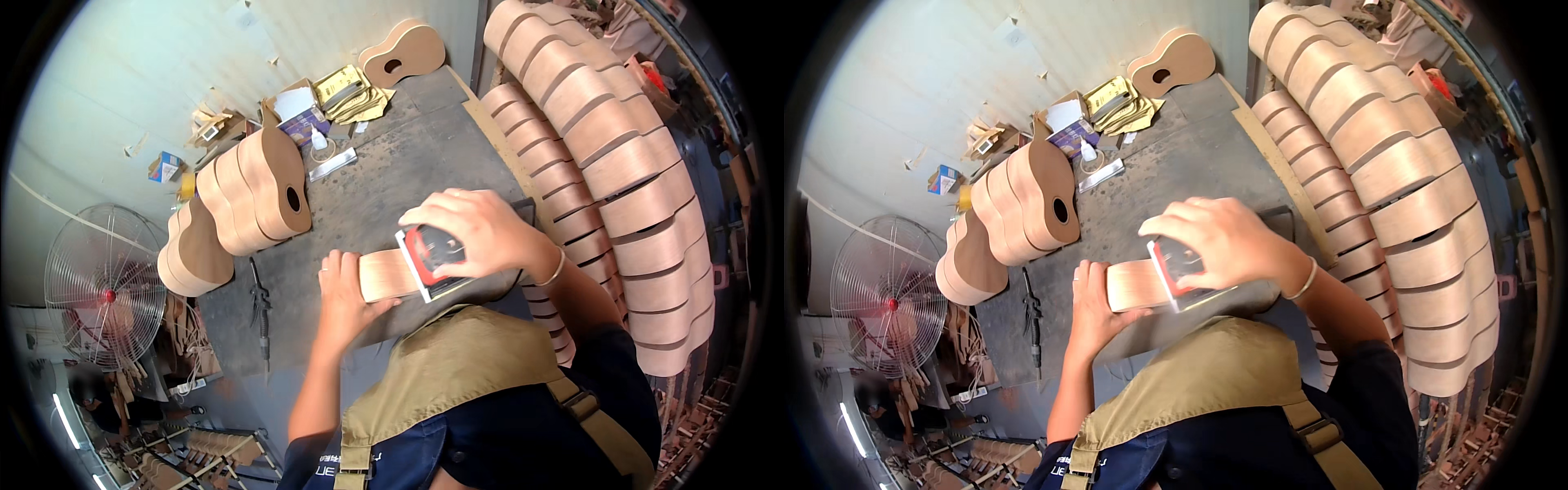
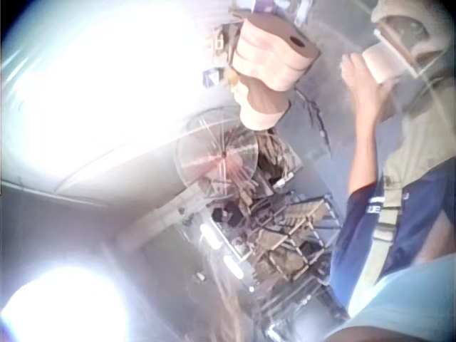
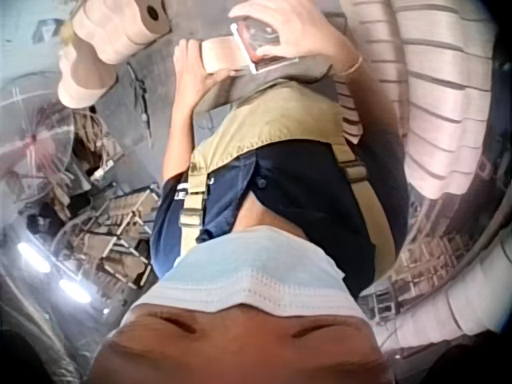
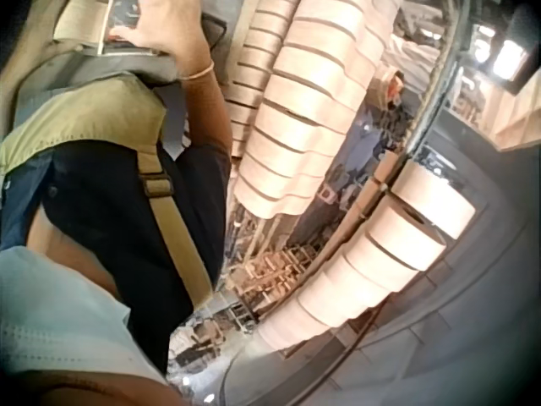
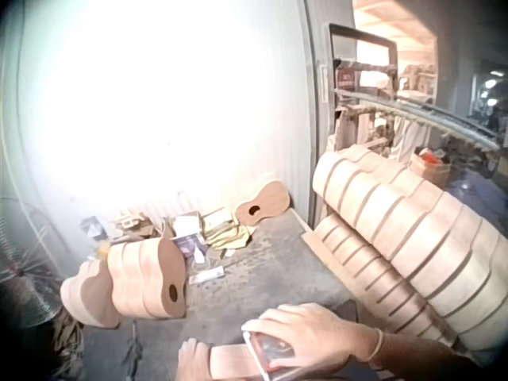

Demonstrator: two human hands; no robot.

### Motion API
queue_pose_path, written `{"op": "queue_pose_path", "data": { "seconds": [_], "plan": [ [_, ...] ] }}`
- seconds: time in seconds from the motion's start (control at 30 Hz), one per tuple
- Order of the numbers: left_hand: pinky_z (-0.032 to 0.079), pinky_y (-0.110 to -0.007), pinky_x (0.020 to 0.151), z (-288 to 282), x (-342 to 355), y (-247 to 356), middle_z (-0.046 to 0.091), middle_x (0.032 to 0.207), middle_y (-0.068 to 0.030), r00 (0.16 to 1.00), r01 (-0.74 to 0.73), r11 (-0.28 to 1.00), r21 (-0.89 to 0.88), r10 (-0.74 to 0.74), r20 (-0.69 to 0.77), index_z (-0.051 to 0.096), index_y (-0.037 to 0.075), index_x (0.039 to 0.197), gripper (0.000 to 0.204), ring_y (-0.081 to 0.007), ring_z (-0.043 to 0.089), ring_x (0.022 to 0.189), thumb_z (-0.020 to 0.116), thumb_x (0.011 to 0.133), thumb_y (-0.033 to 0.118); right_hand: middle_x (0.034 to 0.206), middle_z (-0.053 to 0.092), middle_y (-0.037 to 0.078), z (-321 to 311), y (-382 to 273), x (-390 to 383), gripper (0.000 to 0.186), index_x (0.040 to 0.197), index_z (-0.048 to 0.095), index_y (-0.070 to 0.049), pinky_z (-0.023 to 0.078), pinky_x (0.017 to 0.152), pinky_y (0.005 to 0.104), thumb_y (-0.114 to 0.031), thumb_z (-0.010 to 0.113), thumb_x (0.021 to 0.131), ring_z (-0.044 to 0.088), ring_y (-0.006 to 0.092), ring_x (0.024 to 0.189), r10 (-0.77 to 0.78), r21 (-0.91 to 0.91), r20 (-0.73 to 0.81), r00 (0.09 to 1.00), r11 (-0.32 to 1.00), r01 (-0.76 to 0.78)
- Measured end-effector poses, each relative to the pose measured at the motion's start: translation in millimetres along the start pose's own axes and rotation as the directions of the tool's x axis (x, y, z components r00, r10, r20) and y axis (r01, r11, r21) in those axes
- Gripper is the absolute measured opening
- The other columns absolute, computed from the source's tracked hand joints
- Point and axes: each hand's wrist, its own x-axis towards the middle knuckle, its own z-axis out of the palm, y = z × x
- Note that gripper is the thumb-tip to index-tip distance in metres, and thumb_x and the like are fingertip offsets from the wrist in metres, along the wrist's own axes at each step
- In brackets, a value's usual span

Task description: The person uses a handheld electric sander to smooth the surface of unfinished wooden guitar bodies. They systematically move the tool across the curved top and sides of the instrument, flipping it over to treat both faces. The person works on multiple guitar bodies in a workshop setting, placing finished pieces aside.

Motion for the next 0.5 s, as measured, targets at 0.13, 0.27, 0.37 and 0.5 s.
{"op": "queue_pose_path", "data": {
  "seconds": [0.13, 0.27, 0.37, 0.5],
  "plan": [
    [0.049, -0.051, 0.097, -7, -11, -46, 0.055, 0.117, -0.0158, 0.999, 0.015, 0.996, -0.093, -0.017, -0.027, 0.057, 0.002, 0.125, 0.092, -0.0394, 0.057, 0.111, 0.109, 0.058, 0.039, 0.116, 0.073, 0.007, 3, 5, -10, 0.069, 0.130, 0.071, -0.013, 0.059, 0.091, 0.0434, -0.026, 0.098, 0.068, 0.072, 0.0348, 0.107, 0.048, 0.089, -0.005, 0.999, 0.995, -0.047],
    [0.054, -0.045, 0.095, 4, -70, -127, 0.056, 0.118, -0.0128, 0.986, 0.122, 0.962, -0.245, -0.147, -0.084, 0.056, 0.002, 0.127, 0.097, -0.0329, 0.063, 0.108, 0.111, 0.058, 0.042, 0.110, 0.066, 0.008, 39, 37, -68, 0.064, 0.127, 0.066, -0.009, 0.055, 0.096, 0.0382, -0.022, 0.100, 0.074, 0.069, 0.0265, 0.106, 0.227, 0.344, -0.139, 0.964, 0.924, -0.168],
    [0.055, -0.044, 0.096, 14, -99, -156, 0.057, 0.119, -0.0125, 0.964, 0.208, 0.921, -0.330, -0.250, -0.091, 0.056, 0.002, 0.127, 0.098, -0.0317, 0.063, 0.110, 0.112, 0.057, 0.042, 0.116, 0.064, 0.004, 101, 55, -114, 0.067, 0.131, 0.061, -0.008, 0.052, 0.103, 0.0351, -0.019, 0.101, 0.078, 0.063, 0.0167, 0.112, 0.440, 0.588, -0.135, 0.888, 0.757, -0.286],
    [0.054, -0.043, 0.098, 17, -108, -169, 0.058, 0.121, -0.0125, 0.948, 0.275, 0.896, -0.348, -0.313, -0.057, 0.054, 0.003, 0.127, 0.100, -0.0313, 0.063, 0.112, 0.112, 0.056, 0.044, 0.119, 0.061, 0.005, 152, 65, -142, 0.065, 0.131, 0.059, -0.008, 0.051, 0.103, 0.0340, -0.018, 0.100, 0.081, 0.061, 0.0160, 0.114, 0.569, 0.699, -0.092, 0.817, 0.621, -0.355]
  ]
}}
